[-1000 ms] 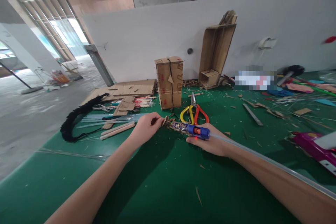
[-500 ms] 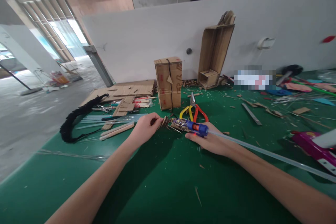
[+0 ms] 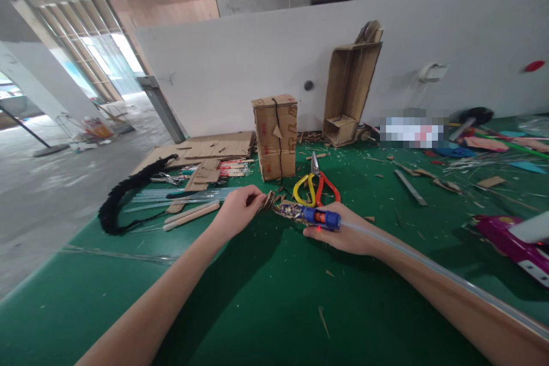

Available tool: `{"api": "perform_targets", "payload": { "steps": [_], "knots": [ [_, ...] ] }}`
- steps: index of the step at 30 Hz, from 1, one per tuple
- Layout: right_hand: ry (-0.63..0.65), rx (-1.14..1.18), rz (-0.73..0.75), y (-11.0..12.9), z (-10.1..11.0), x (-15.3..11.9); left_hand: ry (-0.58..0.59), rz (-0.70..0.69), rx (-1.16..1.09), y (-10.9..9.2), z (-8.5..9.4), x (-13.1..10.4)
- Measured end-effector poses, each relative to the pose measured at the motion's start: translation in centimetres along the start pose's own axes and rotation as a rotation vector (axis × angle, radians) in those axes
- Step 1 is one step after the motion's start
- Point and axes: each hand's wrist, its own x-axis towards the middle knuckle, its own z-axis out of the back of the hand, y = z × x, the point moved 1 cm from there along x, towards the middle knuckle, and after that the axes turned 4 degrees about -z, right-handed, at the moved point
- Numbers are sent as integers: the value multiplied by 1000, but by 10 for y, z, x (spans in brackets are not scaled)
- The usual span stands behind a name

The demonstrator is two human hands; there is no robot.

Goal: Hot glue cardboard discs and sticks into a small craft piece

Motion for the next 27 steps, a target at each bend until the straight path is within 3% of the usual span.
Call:
{"api": "perform_targets", "payload": {
  "steps": [6, 11, 17, 23, 27],
  "knots": [
    [-91, 43, -118, -5, 0, 1, 1, -18, -28, 1, 0, 0],
    [13, 52, -67, -2, 0, -1, 4, -21, -61, 1, 0, 0],
    [-88, 31, -116, -1, 1, -1, 15, -27, -74, -1, 0, 0],
    [-20, 18, -28, -3, -1, -1, 29, -34, -51, 0, -1, 1],
    [-86, 29, -79, -3, 0, -1, 33, -25, -46, 0, -1, 1]
  ]
}}
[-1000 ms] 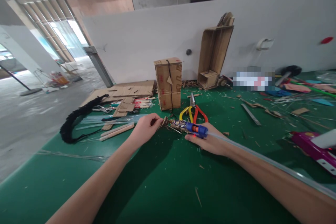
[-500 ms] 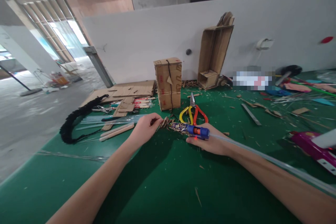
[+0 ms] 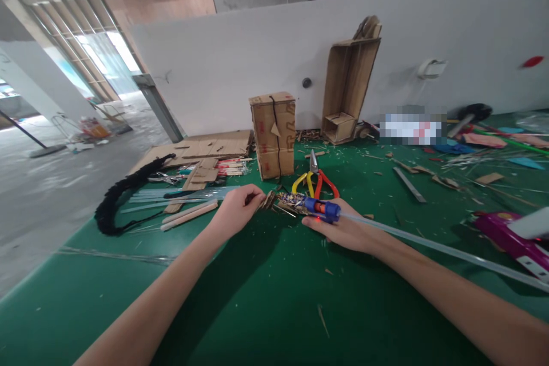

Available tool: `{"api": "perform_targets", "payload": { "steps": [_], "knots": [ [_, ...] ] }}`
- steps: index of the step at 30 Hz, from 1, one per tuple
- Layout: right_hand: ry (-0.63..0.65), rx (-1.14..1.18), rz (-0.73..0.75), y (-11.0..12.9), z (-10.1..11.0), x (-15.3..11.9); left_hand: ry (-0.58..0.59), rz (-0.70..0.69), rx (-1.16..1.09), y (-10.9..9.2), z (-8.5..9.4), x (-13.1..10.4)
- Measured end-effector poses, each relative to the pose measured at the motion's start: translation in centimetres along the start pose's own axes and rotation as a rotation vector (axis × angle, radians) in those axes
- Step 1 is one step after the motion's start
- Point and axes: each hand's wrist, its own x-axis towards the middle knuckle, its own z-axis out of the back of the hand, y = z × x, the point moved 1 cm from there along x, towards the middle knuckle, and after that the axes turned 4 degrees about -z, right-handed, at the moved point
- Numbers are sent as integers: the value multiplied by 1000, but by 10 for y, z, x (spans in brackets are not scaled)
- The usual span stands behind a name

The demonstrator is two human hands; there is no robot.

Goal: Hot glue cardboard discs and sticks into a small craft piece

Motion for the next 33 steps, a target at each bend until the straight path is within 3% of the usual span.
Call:
{"api": "perform_targets", "payload": {
  "steps": [7, 17, 30, 33],
  "knots": [
    [110, 11, 97, 2, 0, -1, -13, 17, 38, 2, 0, -1],
    [46, -34, 56, 4, 1, 0, -20, 41, 52, 1, 1, -1],
    [79, -31, 103, 3, 0, 0, -29, 33, 56, -1, 1, -1],
    [29, -38, 85, 1, -1, 1, -31, 37, 66, 0, 1, -1]
  ]
}}
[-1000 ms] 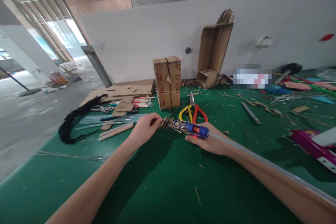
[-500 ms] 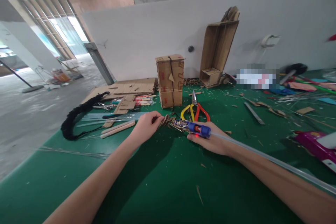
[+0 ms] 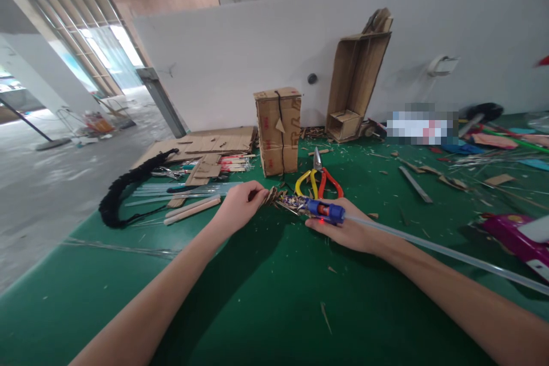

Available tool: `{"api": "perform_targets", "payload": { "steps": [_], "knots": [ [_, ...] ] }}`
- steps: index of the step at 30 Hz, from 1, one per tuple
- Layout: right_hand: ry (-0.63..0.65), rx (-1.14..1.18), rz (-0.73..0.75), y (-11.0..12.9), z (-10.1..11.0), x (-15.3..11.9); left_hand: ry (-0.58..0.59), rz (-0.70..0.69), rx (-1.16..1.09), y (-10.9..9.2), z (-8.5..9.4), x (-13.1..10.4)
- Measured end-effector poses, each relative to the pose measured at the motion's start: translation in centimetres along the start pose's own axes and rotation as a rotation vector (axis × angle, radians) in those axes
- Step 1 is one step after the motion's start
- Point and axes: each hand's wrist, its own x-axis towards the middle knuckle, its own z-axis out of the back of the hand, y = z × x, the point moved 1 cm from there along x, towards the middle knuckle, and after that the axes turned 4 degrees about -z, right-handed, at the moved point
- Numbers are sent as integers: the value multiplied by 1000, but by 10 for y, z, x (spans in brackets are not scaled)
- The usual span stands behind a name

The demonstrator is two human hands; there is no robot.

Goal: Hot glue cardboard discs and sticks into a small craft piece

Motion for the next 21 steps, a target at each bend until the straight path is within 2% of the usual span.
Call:
{"api": "perform_targets", "payload": {
  "steps": [2, 7, 11, 16, 21],
  "knots": [
    [-40, -9, -20, 0, 0, 0, 1, 3, 8, 0, 0, 0],
    [18, -12, 2, 0, -1, 0, -3, -13, -2, 2, -1, 0],
    [-52, 12, -9, 0, -1, 0, -12, -11, -4, 2, 0, 0],
    [5, -12, 44, 0, -1, 0, -13, -8, 5, 3, -1, 1],
    [-54, -5, -23, -2, -1, 1, -8, -4, 7, 3, -1, 1]
  ]
}}
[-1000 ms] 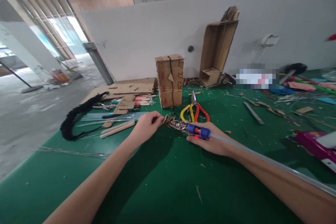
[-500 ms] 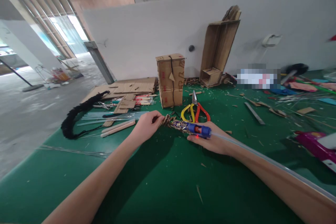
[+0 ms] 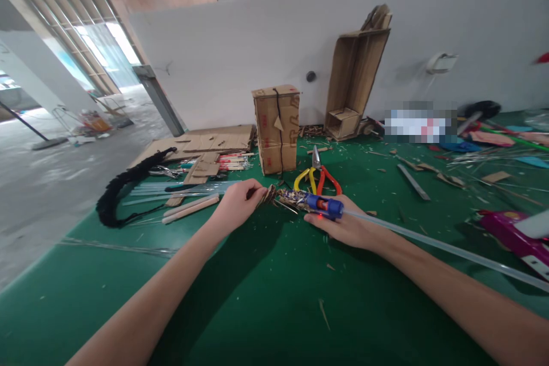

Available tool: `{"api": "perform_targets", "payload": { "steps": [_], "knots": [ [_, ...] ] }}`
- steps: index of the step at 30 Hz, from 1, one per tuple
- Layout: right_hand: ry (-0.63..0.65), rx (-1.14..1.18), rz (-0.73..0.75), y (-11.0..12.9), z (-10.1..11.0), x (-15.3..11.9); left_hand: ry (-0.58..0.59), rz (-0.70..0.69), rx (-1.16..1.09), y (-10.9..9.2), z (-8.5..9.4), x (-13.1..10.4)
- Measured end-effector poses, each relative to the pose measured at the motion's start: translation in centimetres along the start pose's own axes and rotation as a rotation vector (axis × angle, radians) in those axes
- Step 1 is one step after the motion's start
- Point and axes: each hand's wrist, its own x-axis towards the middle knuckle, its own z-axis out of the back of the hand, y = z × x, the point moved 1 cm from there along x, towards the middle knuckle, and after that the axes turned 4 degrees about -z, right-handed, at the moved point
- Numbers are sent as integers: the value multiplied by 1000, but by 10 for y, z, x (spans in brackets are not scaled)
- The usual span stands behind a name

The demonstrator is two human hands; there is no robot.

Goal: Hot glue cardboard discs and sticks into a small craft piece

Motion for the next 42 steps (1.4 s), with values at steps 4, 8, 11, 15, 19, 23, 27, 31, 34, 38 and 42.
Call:
{"api": "perform_targets", "payload": {
  "steps": [4, 8, 11, 15, 19, 23, 27, 31, 34, 38, 42],
  "knots": [
    [40, -25, 29, 0, -1, 0, 3, 8, 0, 1, 0, 0],
    [-13, -5, 21, 1, -1, 0, 4, 7, 1, 2, -1, 0],
    [-33, 0, 35, 2, -1, -1, 1, 10, -1, 2, -2, 0],
    [21, -21, 38, 3, -1, 0, 10, 26, 5, 2, -2, 0],
    [-14, 4, -16, 3, 0, 0, 9, 34, 18, 1, -1, -1],
    [6, 5, 14, 4, 0, -1, 9, 31, 21, 2, -1, 0],
    [-5, -3, -12, 4, 0, -1, 11, 24, 28, 3, -2, 0],
    [31, -6, -10, 4, 0, 0, 7, 22, 33, 1, -1, -1],
    [17, -8, -7, 3, -1, 0, 3, 29, 35, 0, 0, -1],
    [1, -9, -13, 3, 0, 0, 5, 25, 36, 0, 0, -1],
    [69, -6, 37, 3, 0, 0, 5, 21, 40, 1, 0, -1]
  ]
}}
